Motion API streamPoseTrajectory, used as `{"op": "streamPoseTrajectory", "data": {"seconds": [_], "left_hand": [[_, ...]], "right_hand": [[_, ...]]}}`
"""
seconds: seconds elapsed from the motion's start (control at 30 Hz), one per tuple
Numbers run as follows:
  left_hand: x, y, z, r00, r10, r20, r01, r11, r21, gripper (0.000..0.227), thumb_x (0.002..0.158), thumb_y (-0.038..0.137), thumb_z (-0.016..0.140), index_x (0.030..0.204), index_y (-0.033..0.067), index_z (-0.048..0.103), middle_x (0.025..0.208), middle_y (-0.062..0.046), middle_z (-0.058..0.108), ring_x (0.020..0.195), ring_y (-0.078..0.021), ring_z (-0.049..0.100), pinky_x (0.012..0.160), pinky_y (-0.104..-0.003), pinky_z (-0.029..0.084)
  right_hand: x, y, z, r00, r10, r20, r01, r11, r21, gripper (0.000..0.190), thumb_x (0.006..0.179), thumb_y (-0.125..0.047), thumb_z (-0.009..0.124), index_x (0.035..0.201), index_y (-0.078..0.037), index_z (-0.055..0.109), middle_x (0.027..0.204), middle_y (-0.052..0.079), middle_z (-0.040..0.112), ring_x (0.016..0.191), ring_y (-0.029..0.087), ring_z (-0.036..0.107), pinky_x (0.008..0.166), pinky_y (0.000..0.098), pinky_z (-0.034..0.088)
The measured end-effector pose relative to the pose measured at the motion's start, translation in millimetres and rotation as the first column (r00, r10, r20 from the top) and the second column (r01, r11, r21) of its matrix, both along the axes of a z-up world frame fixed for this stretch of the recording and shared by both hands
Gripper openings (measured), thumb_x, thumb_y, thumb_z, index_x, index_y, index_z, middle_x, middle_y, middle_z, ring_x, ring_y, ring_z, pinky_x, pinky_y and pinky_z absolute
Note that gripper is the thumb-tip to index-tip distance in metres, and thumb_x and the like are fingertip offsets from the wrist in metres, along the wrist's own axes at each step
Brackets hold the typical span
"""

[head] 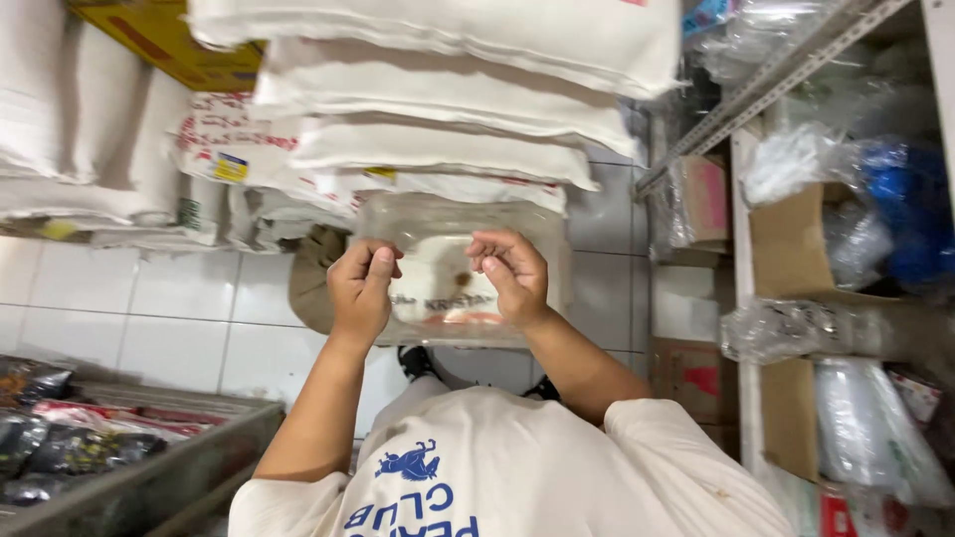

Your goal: The person repeatedly picks up small white packages from a large sack on the floor and places them onto a nearby shelf. The person handles the packages one at a time, moving between the sack and the shelf in a repetitive cycle.

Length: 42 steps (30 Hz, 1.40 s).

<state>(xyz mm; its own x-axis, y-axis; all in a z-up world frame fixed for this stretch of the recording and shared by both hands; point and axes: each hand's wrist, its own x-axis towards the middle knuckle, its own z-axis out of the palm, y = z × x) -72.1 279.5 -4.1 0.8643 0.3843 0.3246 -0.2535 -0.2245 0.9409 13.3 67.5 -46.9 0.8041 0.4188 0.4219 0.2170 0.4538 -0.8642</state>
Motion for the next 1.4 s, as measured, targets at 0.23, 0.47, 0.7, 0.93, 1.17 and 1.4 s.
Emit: {"op": "streamPoseTrajectory", "data": {"seconds": [0.23,0.47,0.7,0.93,1.17,1.4], "left_hand": [[-7.3,93.4,-11.8,0.997,-0.040,-0.073,0.038,0.999,-0.028,0.028,0.106,0.025,0.060,0.095,0.0004,0.066,0.078,-0.002,0.064,0.073,-0.0086,0.059,0.068,-0.025,0.049],[-18.8,112.2,-21.2,0.949,-0.068,-0.309,0.081,0.996,0.028,0.024,0.101,0.027,0.063,0.095,0.0037,0.069,0.073,-0.002,0.065,0.068,-0.0096,0.055,0.065,-0.027,0.047],[-28.2,156.4,-118.9,0.877,-0.157,-0.455,-0.019,0.933,-0.359,0.030,0.104,0.031,0.058,0.096,0.0042,0.068,0.077,-0.003,0.067,0.066,-0.0105,0.057,0.060,-0.028,0.046],[-60.0,256.8,-199.8,0.863,-0.199,-0.465,-0.277,0.583,-0.764,0.034,0.107,0.034,0.048,0.110,0.0045,0.065,0.089,-0.007,0.069,0.075,-0.0171,0.066,0.067,-0.032,0.056],[-28.7,389.8,-265.6,0.844,-0.185,-0.504,-0.334,0.555,-0.762,0.037,0.104,0.037,0.049,0.119,0.0062,0.064,0.110,-0.010,0.072,0.096,-0.0213,0.070,0.081,-0.039,0.058],[48.0,535.6,-326.2,0.764,-0.231,-0.603,-0.317,0.679,-0.662,0.040,0.101,0.038,0.053,0.129,0.0092,0.061,0.121,-0.003,0.068,0.110,-0.0174,0.064,0.087,-0.039,0.056]], "right_hand": [[-5.4,83.4,-18.9,0.998,-0.056,0.010,0.056,0.998,-0.019,0.022,0.106,-0.006,0.058,0.127,-0.002,0.063,0.110,0.007,0.069,0.090,0.011,0.061,0.084,0.0282,0.054],[4.1,107.9,-32.5,0.984,0.005,-0.176,-0.037,0.983,-0.181,0.023,0.103,-0.005,0.059,0.124,0.000,0.065,0.106,0.008,0.070,0.090,0.012,0.061,0.082,0.0284,0.054],[17.7,149.5,-73.8,0.897,0.164,-0.411,-0.292,0.917,-0.273,0.025,0.098,-0.001,0.057,0.121,0.002,0.068,0.104,0.009,0.071,0.088,0.015,0.065,0.078,0.0309,0.055],[18.1,224.5,-133.6,0.750,0.299,-0.590,-0.564,0.756,-0.333,0.027,0.099,-0.006,0.056,0.123,0.000,0.066,0.107,0.011,0.074,0.092,0.017,0.071,0.081,0.0319,0.058],[65.8,349.9,-196.0,0.779,0.114,-0.616,-0.471,0.756,-0.455,0.028,0.098,-0.010,0.058,0.123,0.000,0.065,0.108,0.010,0.074,0.092,0.016,0.071,0.080,0.0299,0.058],[131.9,498.9,-249.2,0.780,-0.173,-0.601,-0.303,0.736,-0.606,0.038,0.095,-0.010,0.059,0.130,0.001,0.066,0.116,0.011,0.072,0.097,0.020,0.067,0.080,0.0325,0.054]]}}
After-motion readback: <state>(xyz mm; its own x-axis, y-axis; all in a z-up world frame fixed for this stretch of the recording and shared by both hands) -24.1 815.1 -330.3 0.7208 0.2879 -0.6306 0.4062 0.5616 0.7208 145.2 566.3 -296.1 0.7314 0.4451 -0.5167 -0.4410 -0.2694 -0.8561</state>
